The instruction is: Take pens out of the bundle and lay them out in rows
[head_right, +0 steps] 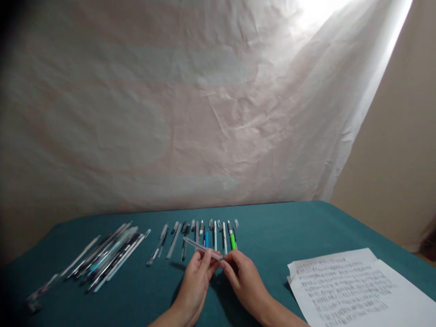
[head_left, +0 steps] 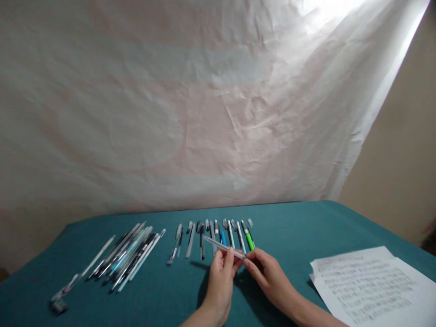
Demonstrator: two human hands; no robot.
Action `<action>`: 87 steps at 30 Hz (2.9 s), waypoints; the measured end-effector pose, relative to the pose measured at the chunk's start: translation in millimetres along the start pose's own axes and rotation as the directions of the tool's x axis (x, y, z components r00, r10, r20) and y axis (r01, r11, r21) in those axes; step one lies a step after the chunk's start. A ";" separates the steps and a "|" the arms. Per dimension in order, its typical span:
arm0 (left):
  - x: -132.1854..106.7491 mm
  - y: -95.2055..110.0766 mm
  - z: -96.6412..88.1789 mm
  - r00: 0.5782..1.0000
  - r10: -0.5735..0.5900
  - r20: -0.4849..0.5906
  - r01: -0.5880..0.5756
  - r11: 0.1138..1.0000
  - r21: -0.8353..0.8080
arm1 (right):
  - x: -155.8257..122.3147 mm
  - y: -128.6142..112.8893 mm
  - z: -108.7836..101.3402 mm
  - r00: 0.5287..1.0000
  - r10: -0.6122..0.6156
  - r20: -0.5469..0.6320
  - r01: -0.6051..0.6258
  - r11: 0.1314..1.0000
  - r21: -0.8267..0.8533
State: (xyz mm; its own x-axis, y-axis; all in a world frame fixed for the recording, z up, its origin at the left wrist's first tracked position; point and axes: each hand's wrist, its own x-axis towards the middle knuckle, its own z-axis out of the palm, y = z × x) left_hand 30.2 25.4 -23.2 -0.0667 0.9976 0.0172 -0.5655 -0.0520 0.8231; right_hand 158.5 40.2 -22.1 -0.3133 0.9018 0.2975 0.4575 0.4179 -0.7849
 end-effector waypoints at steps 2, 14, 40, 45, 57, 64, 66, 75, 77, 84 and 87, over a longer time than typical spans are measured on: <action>0.0 0.9 0.6 1.000 -0.002 0.001 0.002 1.000 -0.003 | 0.1 -0.7 -0.4 1.000 0.015 -0.013 -0.014 1.000 0.015; -0.8 2.7 2.0 0.999 -0.027 -0.031 0.027 1.000 0.009 | -0.5 -1.0 0.6 0.999 0.024 -0.038 -0.023 0.999 0.033; -2.2 4.3 2.0 1.000 -0.012 -0.027 0.012 1.000 0.025 | -1.8 -6.2 -0.7 0.998 0.003 -0.064 0.000 0.999 0.045; -1.1 4.7 1.6 0.999 -0.014 -0.052 0.015 1.000 0.005 | -1.6 -8.0 -1.0 0.996 0.012 -0.087 -0.007 0.998 0.054; -0.9 4.6 -1.2 0.991 -0.094 -0.095 0.084 0.991 -0.100 | 2.8 -19.3 -11.7 0.998 -0.033 -0.049 0.031 0.999 -0.044; -1.0 5.5 -2.0 0.988 -0.115 -0.103 0.104 0.989 -0.107 | 11.1 -15.0 -41.8 0.990 -0.025 0.136 0.060 0.964 -0.259; -1.2 5.8 -1.5 0.985 -0.127 -0.112 0.116 0.988 -0.107 | 19.9 -10.7 -51.5 0.987 -0.015 0.160 0.056 0.964 -0.259; -0.6 3.7 -2.6 0.984 -0.155 -0.087 0.149 0.986 -0.073 | 77.3 33.8 -43.9 0.984 0.140 -0.108 -0.176 0.815 -0.552; -0.5 3.5 -3.2 0.985 -0.154 -0.083 0.149 0.987 -0.065 | 81.3 44.2 -38.1 0.975 0.160 -0.155 -0.222 0.764 -0.606; 1.0 2.1 -3.9 0.985 -0.155 -0.074 0.152 0.988 -0.035 | 82.2 59.9 -30.2 0.968 0.163 -0.193 -0.249 0.738 -0.627; 1.3 1.5 -3.0 0.985 -0.154 -0.084 0.152 0.988 -0.023 | 82.4 61.1 -28.7 0.962 0.188 -0.197 -0.271 0.740 -0.616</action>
State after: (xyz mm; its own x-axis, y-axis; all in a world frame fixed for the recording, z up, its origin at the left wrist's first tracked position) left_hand 26.8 26.5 -23.7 -0.0479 0.9864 -0.1574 -0.5875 0.0996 0.8031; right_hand 184.4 143.2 -30.0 -0.0515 0.9680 0.2454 0.9360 0.1325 -0.3262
